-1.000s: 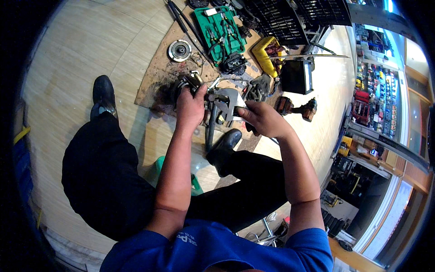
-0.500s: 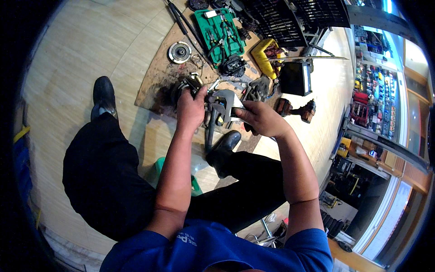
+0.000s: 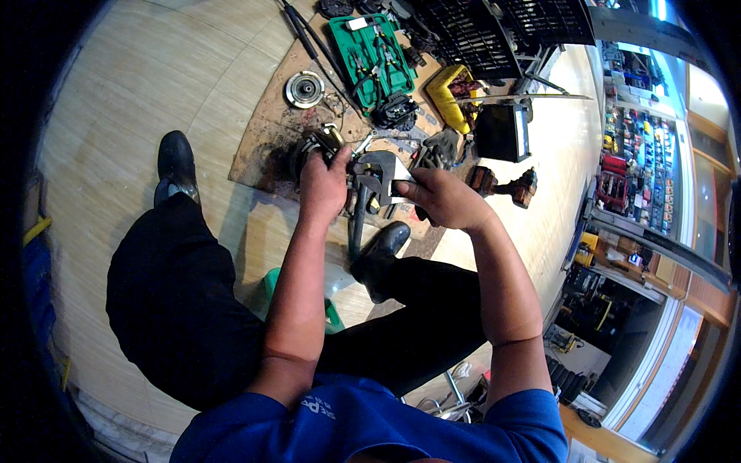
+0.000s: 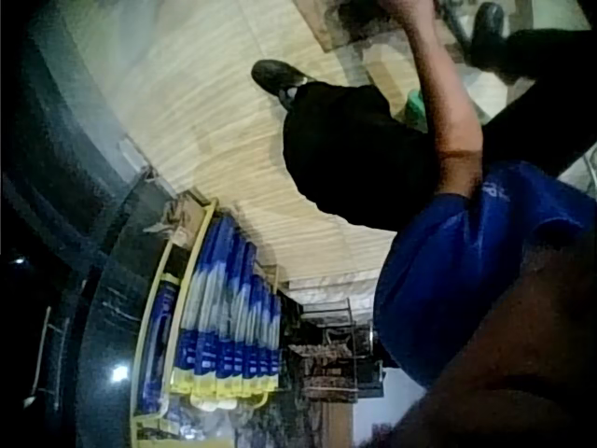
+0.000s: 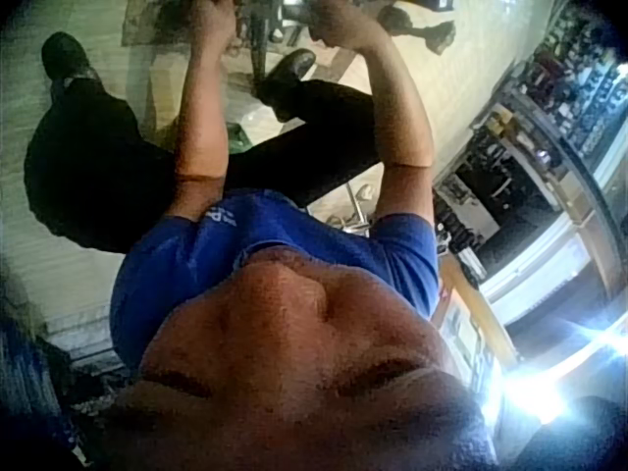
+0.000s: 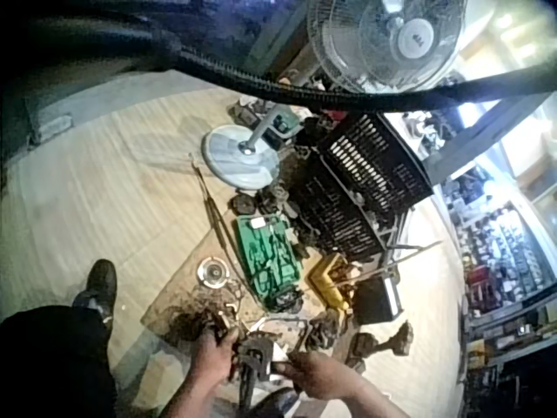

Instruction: The person uses an adjustable wrench to loosen or tighten components on a mechanical assembly while holding it by hand.

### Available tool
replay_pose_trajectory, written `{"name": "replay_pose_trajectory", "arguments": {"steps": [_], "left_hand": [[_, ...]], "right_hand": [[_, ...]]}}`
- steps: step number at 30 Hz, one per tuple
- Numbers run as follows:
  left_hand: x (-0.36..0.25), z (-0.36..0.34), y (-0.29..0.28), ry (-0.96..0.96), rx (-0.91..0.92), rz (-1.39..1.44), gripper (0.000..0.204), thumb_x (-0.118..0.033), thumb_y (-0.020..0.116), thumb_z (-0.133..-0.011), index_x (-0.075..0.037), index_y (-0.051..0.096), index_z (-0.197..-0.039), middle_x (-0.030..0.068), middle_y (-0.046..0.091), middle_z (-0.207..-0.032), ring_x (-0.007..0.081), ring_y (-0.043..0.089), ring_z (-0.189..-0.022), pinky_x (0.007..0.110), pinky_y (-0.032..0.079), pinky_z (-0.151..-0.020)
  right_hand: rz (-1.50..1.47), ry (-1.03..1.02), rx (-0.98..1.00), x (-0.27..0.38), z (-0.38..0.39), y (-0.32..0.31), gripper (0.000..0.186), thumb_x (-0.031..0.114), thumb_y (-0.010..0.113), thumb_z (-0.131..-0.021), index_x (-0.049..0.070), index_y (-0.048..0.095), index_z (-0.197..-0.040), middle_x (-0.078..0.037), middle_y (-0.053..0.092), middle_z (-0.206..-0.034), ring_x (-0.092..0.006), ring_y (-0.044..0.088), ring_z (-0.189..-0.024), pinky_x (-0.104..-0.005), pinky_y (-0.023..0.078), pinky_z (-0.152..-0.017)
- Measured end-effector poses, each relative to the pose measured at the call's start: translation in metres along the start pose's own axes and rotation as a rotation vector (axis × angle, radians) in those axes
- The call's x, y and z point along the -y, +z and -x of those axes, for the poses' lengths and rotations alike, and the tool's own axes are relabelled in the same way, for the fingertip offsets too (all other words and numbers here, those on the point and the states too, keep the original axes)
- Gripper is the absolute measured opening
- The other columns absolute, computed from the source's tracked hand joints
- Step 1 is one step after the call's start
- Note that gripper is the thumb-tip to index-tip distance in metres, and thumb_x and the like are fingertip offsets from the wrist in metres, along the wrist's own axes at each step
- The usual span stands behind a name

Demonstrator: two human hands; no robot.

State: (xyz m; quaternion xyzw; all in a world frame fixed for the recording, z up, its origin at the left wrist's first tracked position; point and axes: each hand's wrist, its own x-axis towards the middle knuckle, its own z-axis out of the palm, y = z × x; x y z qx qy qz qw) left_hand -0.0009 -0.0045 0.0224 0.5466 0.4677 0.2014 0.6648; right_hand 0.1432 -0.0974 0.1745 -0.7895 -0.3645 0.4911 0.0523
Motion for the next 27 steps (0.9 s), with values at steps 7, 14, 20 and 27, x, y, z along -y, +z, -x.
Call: {"name": "replay_pose_trajectory", "arguments": {"steps": [7, 14, 20, 27], "left_hand": [[0.010, -0.003, 0.003, -0.005, -0.023, -0.034, 0.042, -0.034, 0.066, -0.091, 0.006, 0.061, -0.103, 0.0276, 0.066, -0.096, 0.0441, 0.063, -0.095, 0.047, 0.047, -0.083], [0.010, -0.001, 0.002, -0.006, -0.017, 0.020, 0.043, -0.035, 0.066, -0.091, 0.006, 0.061, -0.103, 0.0269, 0.067, -0.095, 0.0436, 0.064, -0.095, 0.047, 0.048, -0.081], [0.027, -0.007, 0.008, -0.070, -0.024, 0.057, 0.047, -0.038, 0.068, -0.089, 0.006, 0.062, -0.103, 0.0265, 0.067, -0.096, 0.0424, 0.064, -0.094, 0.045, 0.048, -0.082], [0.023, -0.009, 0.010, -0.007, -0.050, 0.116, 0.048, -0.040, 0.069, -0.088, 0.007, 0.063, -0.100, 0.0257, 0.067, -0.095, 0.0417, 0.064, -0.091, 0.045, 0.048, -0.082]], "right_hand": [[-0.066, 0.058, 0.024, 0.005, 0.004, 0.001, 0.038, 0.038, 0.054, -0.100, 0.001, 0.059, -0.092, -0.001, 0.055, -0.063, -0.0084, 0.050, -0.053, -0.0265, 0.041, -0.048], [-0.470, 0.220, 0.094, 0.017, 0.029, 0.028, 0.041, 0.041, 0.054, -0.099, 0.000, 0.055, -0.103, -0.002, 0.056, -0.072, -0.0092, 0.054, -0.056, -0.0237, 0.045, -0.050], [-1.222, 0.330, -0.022, 0.050, 0.042, 0.080, 0.029, 0.031, 0.054, -0.100, 0.004, 0.045, -0.105, -0.005, 0.050, -0.070, -0.0161, 0.051, -0.053, -0.0297, 0.046, -0.047], [-1.299, 0.300, -0.068, 0.052, 0.038, 0.093, 0.028, 0.031, 0.055, -0.100, 0.006, 0.046, -0.107, -0.006, 0.053, -0.073, -0.0168, 0.053, -0.053, -0.0316, 0.047, -0.046]]}}
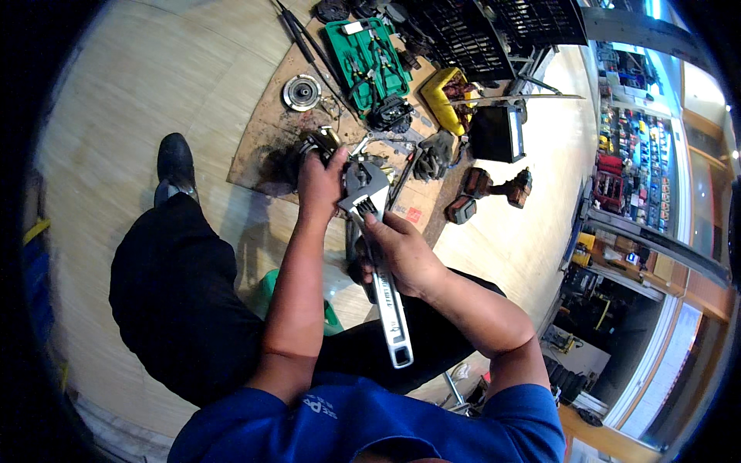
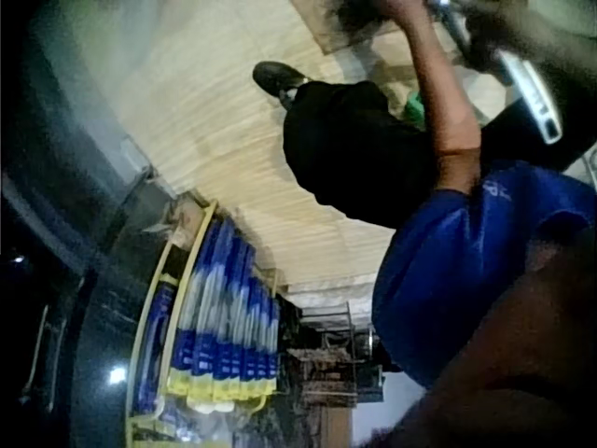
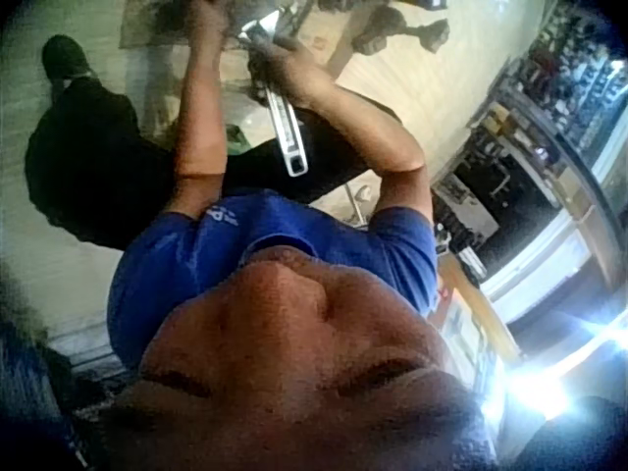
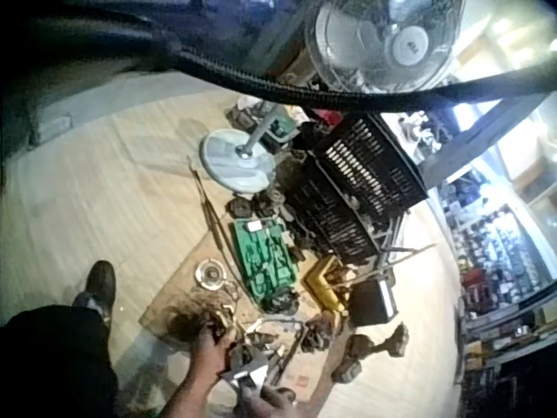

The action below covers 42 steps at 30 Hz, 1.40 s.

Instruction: The person uses an adjustable wrench to loosen or tighten components on a mechanical assembly while holding it by hand.

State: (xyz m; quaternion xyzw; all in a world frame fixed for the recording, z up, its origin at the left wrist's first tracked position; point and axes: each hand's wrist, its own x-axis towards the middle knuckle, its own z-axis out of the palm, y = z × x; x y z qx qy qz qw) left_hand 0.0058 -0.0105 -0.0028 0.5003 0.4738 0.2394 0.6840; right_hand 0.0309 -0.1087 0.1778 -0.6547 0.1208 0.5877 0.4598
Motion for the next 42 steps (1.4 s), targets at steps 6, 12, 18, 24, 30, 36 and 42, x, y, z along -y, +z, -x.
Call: {"name": "replay_pose_trajectory", "arguments": {"steps": [6, 12, 18, 24, 30, 36, 42], "left_hand": [[0.015, -0.003, 0.004, 0.005, 0.022, -0.019, 0.044, -0.035, 0.067, -0.091, 0.007, 0.061, -0.105, 0.0265, 0.067, -0.100, 0.0420, 0.063, -0.096, 0.045, 0.047, -0.085], [-0.016, 0.006, -0.007, -0.005, 0.049, -0.044, 0.041, -0.032, 0.066, -0.092, 0.006, 0.061, -0.105, 0.0262, 0.066, -0.102, 0.0408, 0.063, -0.098, 0.045, 0.047, -0.086], [-0.021, 0.007, -0.007, 0.024, 0.057, -0.060, 0.040, -0.031, 0.065, -0.092, 0.006, 0.061, -0.105, 0.0259, 0.067, -0.098, 0.0418, 0.064, -0.094, 0.045, 0.048, -0.083], [-0.024, 0.007, -0.008, -0.003, 0.045, -0.088, 0.041, -0.032, 0.066, -0.091, 0.007, 0.061, -0.103, 0.0268, 0.067, -0.096, 0.0422, 0.064, -0.093, 0.044, 0.048, -0.082], [-0.027, 0.008, -0.009, 0.008, 0.047, -0.088, 0.041, -0.032, 0.066, -0.091, 0.007, 0.061, -0.104, 0.0271, 0.067, -0.097, 0.0426, 0.064, -0.094, 0.045, 0.048, -0.082], [-0.023, 0.007, -0.007, -0.021, 0.028, -0.132, 0.040, -0.032, 0.066, -0.091, 0.007, 0.061, -0.102, 0.0267, 0.067, -0.095, 0.0434, 0.064, -0.094, 0.046, 0.048, -0.081], [-0.026, 0.008, -0.007, -0.034, 0.031, -0.123, 0.043, -0.034, 0.066, -0.090, 0.006, 0.060, -0.102, 0.0265, 0.067, -0.095, 0.0433, 0.064, -0.094, 0.046, 0.048, -0.081]], "right_hand": [[0.462, -0.149, 0.001, 0.033, 0.011, -0.035, 0.039, 0.034, 0.049, -0.102, 0.000, 0.050, -0.122, -0.006, 0.058, -0.077, -0.0160, 0.056, -0.055, -0.0286, 0.050, -0.051], [1.015, -0.421, 0.047, 0.062, -0.023, -0.083, 0.039, 0.037, 0.053, -0.100, 0.000, 0.060, -0.091, -0.002, 0.054, -0.063, -0.0108, 0.053, -0.058, -0.0280, 0.044, -0.053], [1.169, -0.274, 0.005, 0.074, -0.027, -0.081, 0.042, 0.039, 0.053, -0.100, -0.001, 0.061, -0.090, -0.011, 0.058, -0.063, -0.0199, 0.058, -0.055, -0.0342, 0.045, -0.054], [1.247, -0.307, 0.052, 0.076, -0.038, -0.078, 0.040, 0.038, 0.053, -0.101, -0.001, 0.061, -0.094, -0.001, 0.054, -0.063, -0.0092, 0.051, -0.051, -0.0270, 0.041, -0.047], [1.260, -0.306, 0.062, 0.081, -0.040, -0.072, 0.041, 0.038, 0.053, -0.100, -0.001, 0.061, -0.091, -0.004, 0.054, -0.060, -0.0131, 0.052, -0.050, -0.0308, 0.042, -0.048], [1.264, -0.248, 0.045, 0.086, -0.039, -0.065, 0.041, 0.039, 0.053, -0.100, -0.001, 0.062, -0.091, -0.006, 0.056, -0.059, -0.0153, 0.054, -0.049, -0.0329, 0.042, -0.048], [1.234, -0.275, 0.050, 0.080, -0.039, -0.070, 0.041, 0.039, 0.053, -0.100, 0.000, 0.059, -0.088, -0.001, 0.053, -0.061, -0.0085, 0.050, -0.051, -0.0268, 0.040, -0.046]]}}
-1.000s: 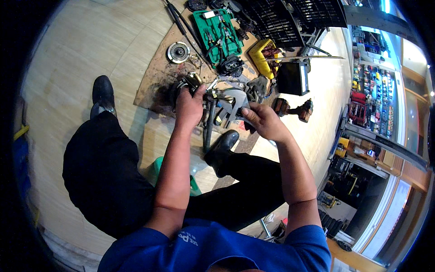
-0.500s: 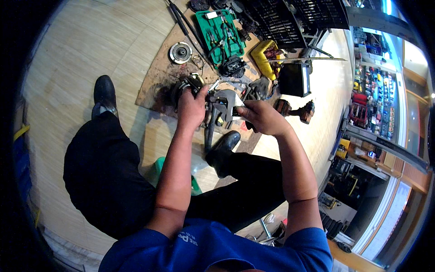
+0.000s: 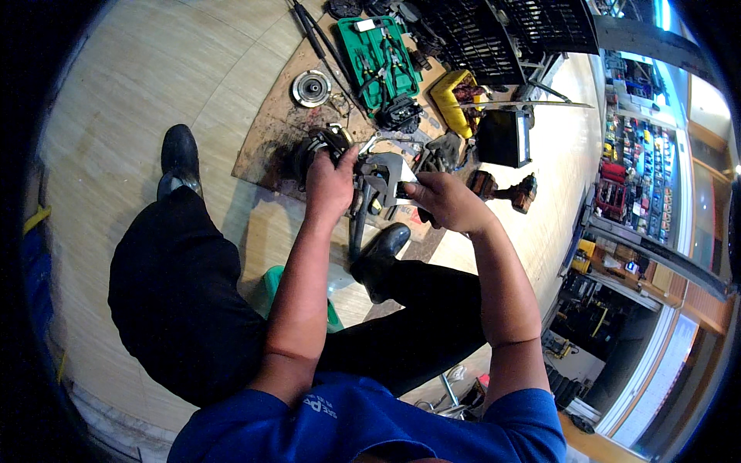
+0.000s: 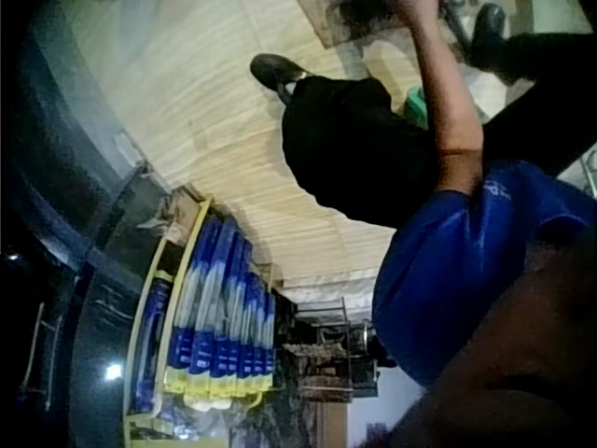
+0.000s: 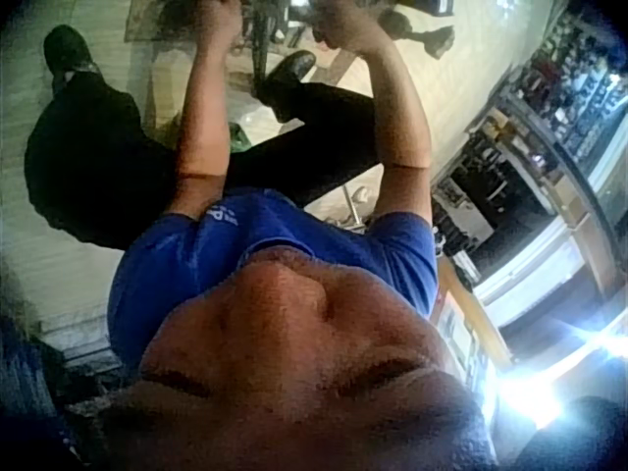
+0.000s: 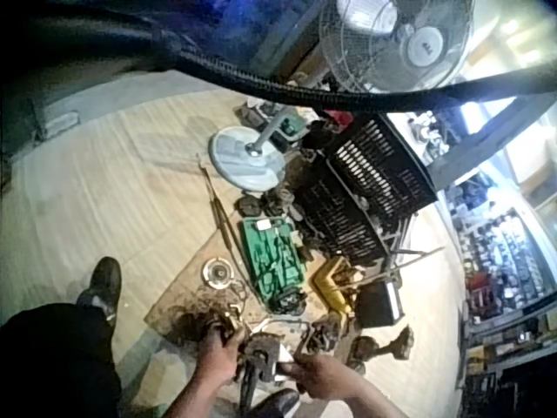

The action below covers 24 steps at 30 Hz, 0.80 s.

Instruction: The person uses an adjustable wrench to loosen or tighten components on a mechanical assembly while holding it by hand.

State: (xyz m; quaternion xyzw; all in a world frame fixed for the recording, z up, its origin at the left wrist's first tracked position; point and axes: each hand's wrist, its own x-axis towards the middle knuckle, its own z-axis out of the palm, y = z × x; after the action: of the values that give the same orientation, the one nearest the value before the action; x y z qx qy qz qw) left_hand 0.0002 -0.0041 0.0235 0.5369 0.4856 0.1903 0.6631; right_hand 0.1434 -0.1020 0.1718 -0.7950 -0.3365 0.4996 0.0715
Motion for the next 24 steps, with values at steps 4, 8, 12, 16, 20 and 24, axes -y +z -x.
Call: {"name": "replay_pose_trajectory", "arguments": {"steps": [4, 8, 12, 16, 20, 24], "left_hand": [[0.006, 0.000, -0.001, 0.003, 0.007, 0.016, 0.043, -0.035, 0.066, -0.091, 0.006, 0.061, -0.102, 0.0268, 0.067, -0.095, 0.0434, 0.063, -0.094, 0.046, 0.048, -0.081], [0.011, 0.001, 0.003, 0.051, -0.026, 0.017, 0.043, -0.036, 0.065, -0.091, 0.006, 0.061, -0.103, 0.0273, 0.066, -0.094, 0.0438, 0.063, -0.094, 0.046, 0.048, -0.081], [0.015, 0.000, 0.006, 0.076, -0.016, 0.078, 0.046, -0.038, 0.065, -0.091, 0.005, 0.061, -0.102, 0.0276, 0.066, -0.095, 0.0440, 0.063, -0.094, 0.047, 0.048, -0.081], [0.019, -0.004, 0.008, -0.036, -0.012, 0.044, 0.049, -0.041, 0.067, -0.089, 0.006, 0.061, -0.104, 0.0268, 0.067, -0.096, 0.0430, 0.064, -0.093, 0.046, 0.048, -0.081], [0.022, -0.007, 0.007, -0.033, 0.012, 0.070, 0.047, -0.038, 0.068, -0.089, 0.006, 0.061, -0.104, 0.0258, 0.067, -0.096, 0.0418, 0.064, -0.092, 0.046, 0.048, -0.081], [0.018, -0.004, 0.008, 0.043, -0.009, 0.040, 0.043, -0.034, 0.067, -0.090, 0.006, 0.061, -0.103, 0.0270, 0.066, -0.096, 0.0430, 0.064, -0.093, 0.046, 0.048, -0.082]], "right_hand": [[-0.137, 0.090, 0.065, 0.008, 0.011, 0.006, 0.044, 0.043, 0.052, -0.100, 0.000, 0.059, -0.092, -0.001, 0.055, -0.065, -0.0084, 0.052, -0.053, -0.0254, 0.043, -0.047], [-0.371, 0.167, 0.096, 0.010, 0.026, 0.026, 0.047, 0.045, 0.051, -0.100, -0.001, 0.058, -0.107, -0.003, 0.057, -0.072, -0.0088, 0.055, -0.056, -0.0236, 0.046, -0.049], [-0.931, 0.260, 0.049, 0.024, 0.038, 0.060, 0.041, 0.038, 0.051, -0.101, -0.002, 0.051, -0.112, -0.005, 0.053, -0.074, -0.0155, 0.054, -0.055, -0.0286, 0.048, -0.050], [-1.202, 0.282, -0.004, 0.049, 0.043, 0.084, 0.028, 0.032, 0.054, -0.100, 0.006, 0.047, -0.108, -0.008, 0.054, -0.076, -0.0200, 0.056, -0.058, -0.0326, 0.049, -0.050], [-1.224, 0.293, 0.019, 0.049, 0.042, 0.081, 0.025, 0.028, 0.054, -0.100, 0.005, 0.047, -0.106, -0.008, 0.053, -0.075, -0.0204, 0.056, -0.058, -0.0336, 0.049, -0.049], [-1.039, 0.287, -0.038, 0.047, 0.057, 0.058, 0.042, 0.032, 0.051, -0.101, -0.001, 0.045, -0.128, -0.009, 0.057, -0.078, -0.0187, 0.060, -0.057, -0.0293, 0.052, -0.049]]}}
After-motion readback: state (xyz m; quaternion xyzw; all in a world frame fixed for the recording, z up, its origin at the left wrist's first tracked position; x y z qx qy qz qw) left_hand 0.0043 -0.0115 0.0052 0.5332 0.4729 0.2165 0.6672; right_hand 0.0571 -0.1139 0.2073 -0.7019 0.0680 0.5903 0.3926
